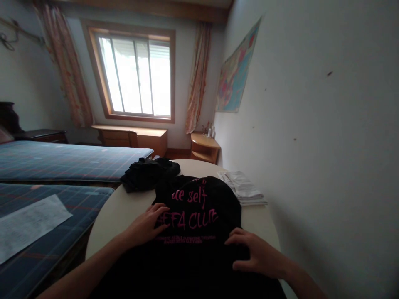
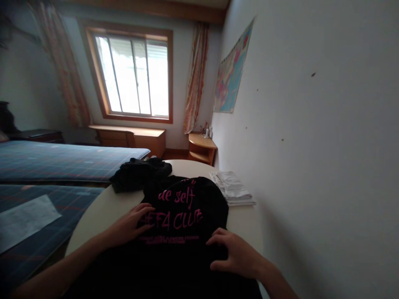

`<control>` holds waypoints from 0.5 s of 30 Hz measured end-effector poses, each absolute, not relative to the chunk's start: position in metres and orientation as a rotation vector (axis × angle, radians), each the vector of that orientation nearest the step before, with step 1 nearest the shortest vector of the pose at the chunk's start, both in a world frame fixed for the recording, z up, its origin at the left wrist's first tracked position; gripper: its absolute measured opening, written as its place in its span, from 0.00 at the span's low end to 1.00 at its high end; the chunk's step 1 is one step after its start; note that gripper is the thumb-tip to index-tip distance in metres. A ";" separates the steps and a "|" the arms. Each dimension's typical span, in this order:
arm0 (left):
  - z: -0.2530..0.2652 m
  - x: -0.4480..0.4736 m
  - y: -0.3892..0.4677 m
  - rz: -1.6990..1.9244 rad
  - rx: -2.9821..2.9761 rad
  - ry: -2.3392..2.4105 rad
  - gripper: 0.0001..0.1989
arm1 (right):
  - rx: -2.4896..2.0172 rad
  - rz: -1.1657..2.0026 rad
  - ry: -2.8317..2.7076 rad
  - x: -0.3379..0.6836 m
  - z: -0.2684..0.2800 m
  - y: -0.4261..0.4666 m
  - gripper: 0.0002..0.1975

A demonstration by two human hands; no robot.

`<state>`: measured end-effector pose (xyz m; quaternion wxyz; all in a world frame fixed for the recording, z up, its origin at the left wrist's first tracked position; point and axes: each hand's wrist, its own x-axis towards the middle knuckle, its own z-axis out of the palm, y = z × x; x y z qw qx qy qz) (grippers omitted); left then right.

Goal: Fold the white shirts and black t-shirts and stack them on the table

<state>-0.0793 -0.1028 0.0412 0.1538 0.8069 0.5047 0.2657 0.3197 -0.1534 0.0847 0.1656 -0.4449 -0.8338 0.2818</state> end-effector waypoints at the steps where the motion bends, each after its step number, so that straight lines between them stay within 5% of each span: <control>1: 0.035 -0.077 -0.103 0.744 2.371 1.497 0.24 | -1.216 0.768 -2.423 0.313 0.082 -0.155 0.23; 4: 0.020 -0.072 -0.102 0.719 2.448 1.644 0.26 | -1.187 0.632 -2.507 0.296 0.074 -0.161 0.25; 9: 0.036 -0.065 -0.108 0.585 2.413 1.623 0.21 | -1.202 0.537 -2.545 0.284 0.068 -0.167 0.08; 15: 0.083 -0.068 -0.120 0.083 2.038 1.114 0.11 | -1.107 1.112 -2.678 0.280 0.074 -0.186 0.08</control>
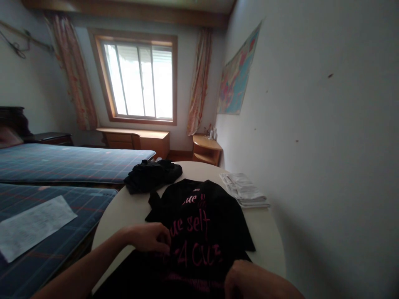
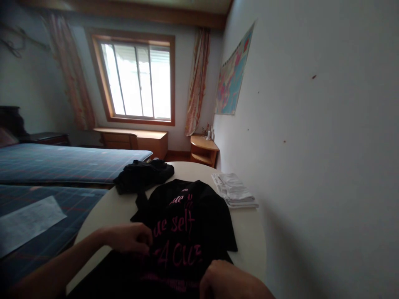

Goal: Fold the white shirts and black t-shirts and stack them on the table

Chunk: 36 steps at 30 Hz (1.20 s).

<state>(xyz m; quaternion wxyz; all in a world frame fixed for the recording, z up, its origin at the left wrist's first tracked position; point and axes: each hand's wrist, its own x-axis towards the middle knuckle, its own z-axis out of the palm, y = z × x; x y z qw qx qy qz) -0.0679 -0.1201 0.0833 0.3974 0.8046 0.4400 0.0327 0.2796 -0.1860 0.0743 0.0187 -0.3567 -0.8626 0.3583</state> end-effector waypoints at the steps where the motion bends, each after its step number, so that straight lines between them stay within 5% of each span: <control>1: 0.087 -0.068 -0.116 0.052 1.955 1.088 0.13 | -1.073 1.223 -2.683 0.278 0.077 -0.186 0.07; 4: 0.088 -0.069 -0.093 0.370 2.023 1.325 0.15 | -1.075 1.241 -2.607 0.271 0.086 -0.173 0.05; 7: 0.076 -0.072 -0.060 0.739 2.245 1.776 0.13 | -1.346 0.763 -2.407 0.269 0.093 -0.137 0.09; 13: 0.045 -0.087 -0.023 0.267 2.054 2.210 0.23 | -2.096 -0.009 -2.065 0.291 0.077 -0.063 0.15; 22: 0.063 -0.107 -0.015 0.203 2.048 2.181 0.10 | -2.392 0.174 -2.144 0.301 0.072 -0.046 0.14; 28: 0.129 -0.133 0.029 0.526 1.972 2.353 0.17 | -2.332 0.349 -1.962 0.313 0.140 -0.009 0.15; 33: 0.162 -0.132 0.069 0.937 1.912 2.342 0.21 | -2.176 -0.185 -1.686 0.312 0.189 0.035 0.17; 36: 0.150 -0.116 0.079 0.942 1.995 2.232 0.31 | -2.006 -0.203 -1.667 0.307 0.183 0.060 0.22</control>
